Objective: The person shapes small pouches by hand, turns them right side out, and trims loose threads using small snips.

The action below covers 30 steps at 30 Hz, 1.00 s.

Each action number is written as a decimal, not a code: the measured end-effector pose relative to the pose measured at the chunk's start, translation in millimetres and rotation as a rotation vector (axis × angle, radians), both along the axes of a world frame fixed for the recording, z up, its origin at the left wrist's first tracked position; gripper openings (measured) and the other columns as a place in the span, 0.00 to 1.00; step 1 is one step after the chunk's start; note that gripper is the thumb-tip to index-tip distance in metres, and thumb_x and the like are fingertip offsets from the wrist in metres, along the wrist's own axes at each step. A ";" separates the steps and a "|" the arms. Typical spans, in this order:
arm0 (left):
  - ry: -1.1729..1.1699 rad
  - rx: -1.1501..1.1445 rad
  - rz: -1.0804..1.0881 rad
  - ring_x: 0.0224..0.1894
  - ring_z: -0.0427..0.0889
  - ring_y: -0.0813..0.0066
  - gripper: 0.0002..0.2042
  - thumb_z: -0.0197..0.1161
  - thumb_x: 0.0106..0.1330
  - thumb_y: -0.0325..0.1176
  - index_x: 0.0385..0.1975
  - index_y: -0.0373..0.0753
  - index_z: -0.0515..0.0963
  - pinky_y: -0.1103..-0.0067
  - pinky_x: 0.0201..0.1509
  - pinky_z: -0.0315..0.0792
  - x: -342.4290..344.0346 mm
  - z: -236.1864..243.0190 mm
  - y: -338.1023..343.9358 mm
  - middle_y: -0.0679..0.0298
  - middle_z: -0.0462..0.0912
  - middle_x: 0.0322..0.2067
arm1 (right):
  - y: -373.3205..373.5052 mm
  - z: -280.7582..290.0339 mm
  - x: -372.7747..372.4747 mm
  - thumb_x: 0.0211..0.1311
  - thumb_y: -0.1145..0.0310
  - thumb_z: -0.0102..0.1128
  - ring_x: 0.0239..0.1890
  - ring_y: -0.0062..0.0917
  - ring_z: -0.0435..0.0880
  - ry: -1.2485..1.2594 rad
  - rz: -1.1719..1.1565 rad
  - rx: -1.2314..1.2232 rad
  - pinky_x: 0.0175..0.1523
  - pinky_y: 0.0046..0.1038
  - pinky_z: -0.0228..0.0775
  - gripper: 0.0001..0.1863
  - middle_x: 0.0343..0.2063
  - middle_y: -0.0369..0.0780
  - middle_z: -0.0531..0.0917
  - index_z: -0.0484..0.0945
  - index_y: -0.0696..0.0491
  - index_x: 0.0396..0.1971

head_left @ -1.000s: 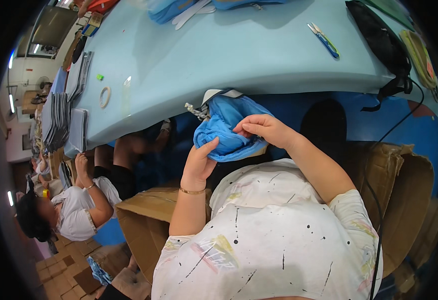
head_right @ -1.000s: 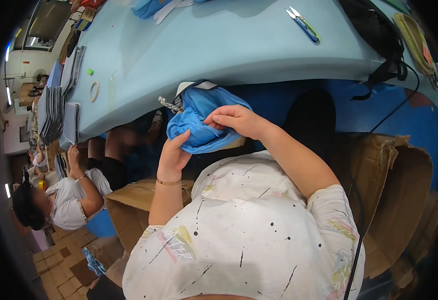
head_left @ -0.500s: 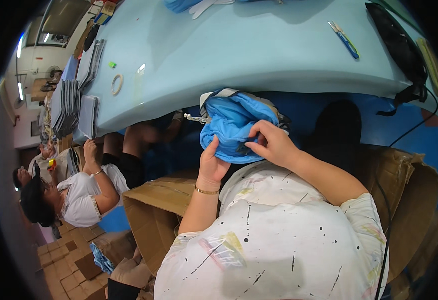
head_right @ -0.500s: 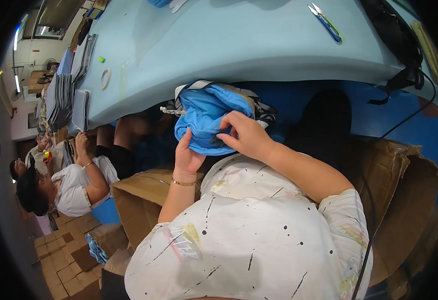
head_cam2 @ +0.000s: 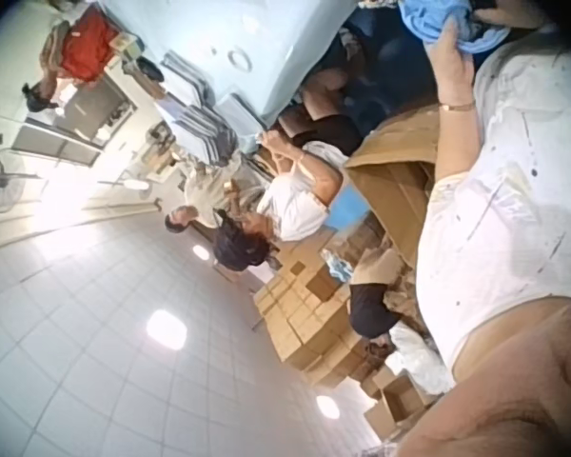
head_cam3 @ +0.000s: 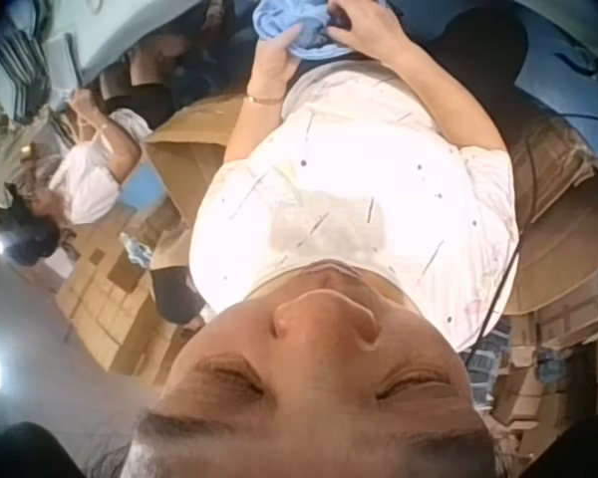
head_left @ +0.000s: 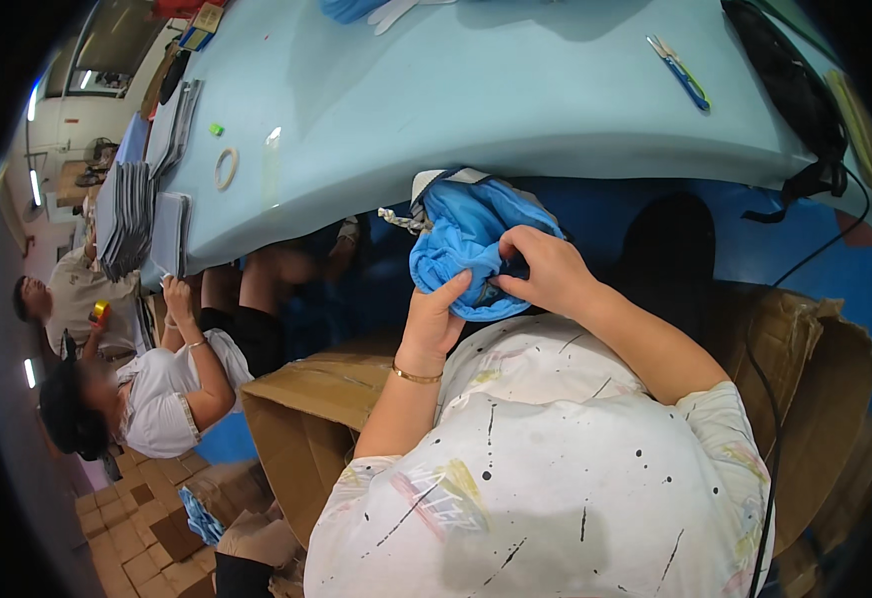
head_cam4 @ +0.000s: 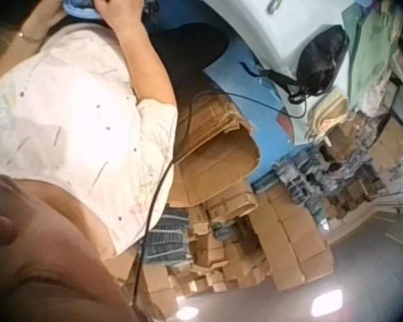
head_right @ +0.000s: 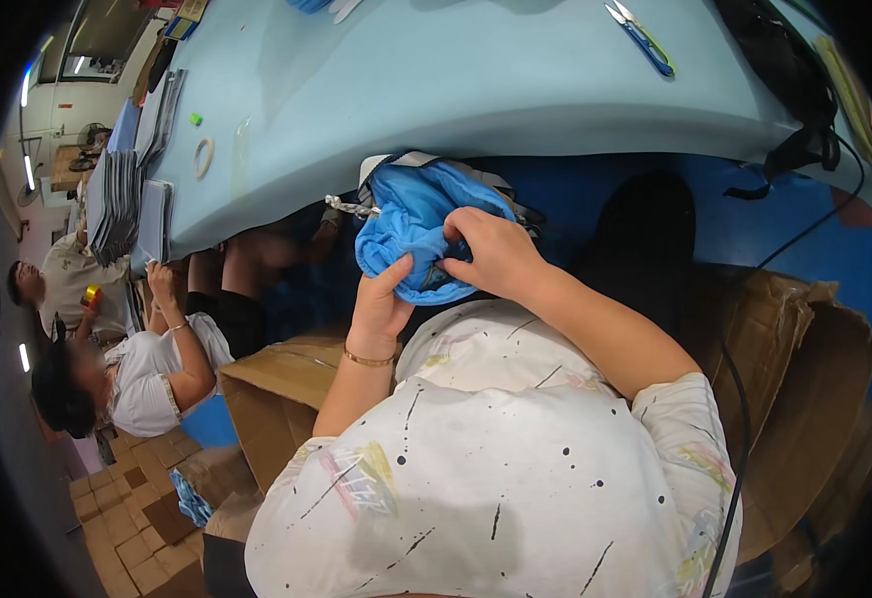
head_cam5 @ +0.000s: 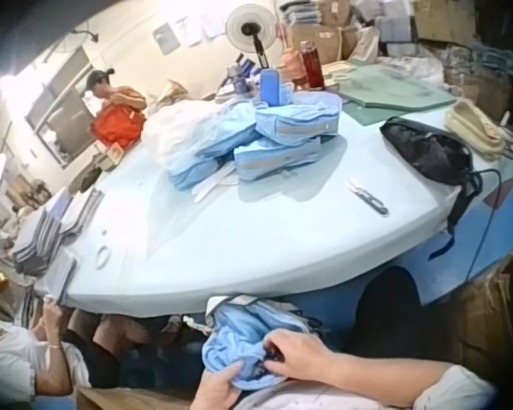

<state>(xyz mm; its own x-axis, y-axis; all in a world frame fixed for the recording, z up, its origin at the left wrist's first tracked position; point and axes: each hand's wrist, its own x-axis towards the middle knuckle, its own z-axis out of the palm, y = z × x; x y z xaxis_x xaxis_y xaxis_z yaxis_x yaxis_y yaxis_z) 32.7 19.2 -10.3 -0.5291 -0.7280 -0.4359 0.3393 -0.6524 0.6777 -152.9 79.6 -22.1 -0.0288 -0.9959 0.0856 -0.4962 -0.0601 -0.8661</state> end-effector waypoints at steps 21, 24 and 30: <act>0.129 -0.084 -0.070 0.54 0.74 0.66 0.21 0.60 0.58 0.21 0.53 0.37 0.69 0.71 0.61 0.66 -7.3 9.4 2.3 0.61 0.77 0.50 | 6.9 -0.5 0.6 0.42 0.81 0.66 0.31 0.31 0.79 -0.098 -0.193 -0.571 0.33 0.26 0.74 0.14 0.31 0.39 0.77 0.79 0.53 0.32; 0.012 -0.192 -0.058 0.54 0.74 0.68 0.21 0.62 0.59 0.22 0.53 0.36 0.69 0.73 0.60 0.67 -15.7 23.2 5.8 0.61 0.76 0.49 | 5.0 3.0 -2.4 0.47 0.78 0.66 0.32 0.32 0.79 -0.109 -0.187 -0.504 0.34 0.26 0.74 0.11 0.31 0.40 0.78 0.79 0.54 0.33; -0.156 -0.206 0.102 0.45 0.79 0.72 0.18 0.63 0.60 0.24 0.50 0.33 0.70 0.76 0.51 0.73 -24.0 35.0 5.2 0.60 0.78 0.44 | 0.1 -4.4 -6.1 0.60 0.68 0.58 0.33 0.33 0.78 -0.367 0.024 -0.301 0.39 0.26 0.70 0.08 0.30 0.42 0.79 0.79 0.58 0.32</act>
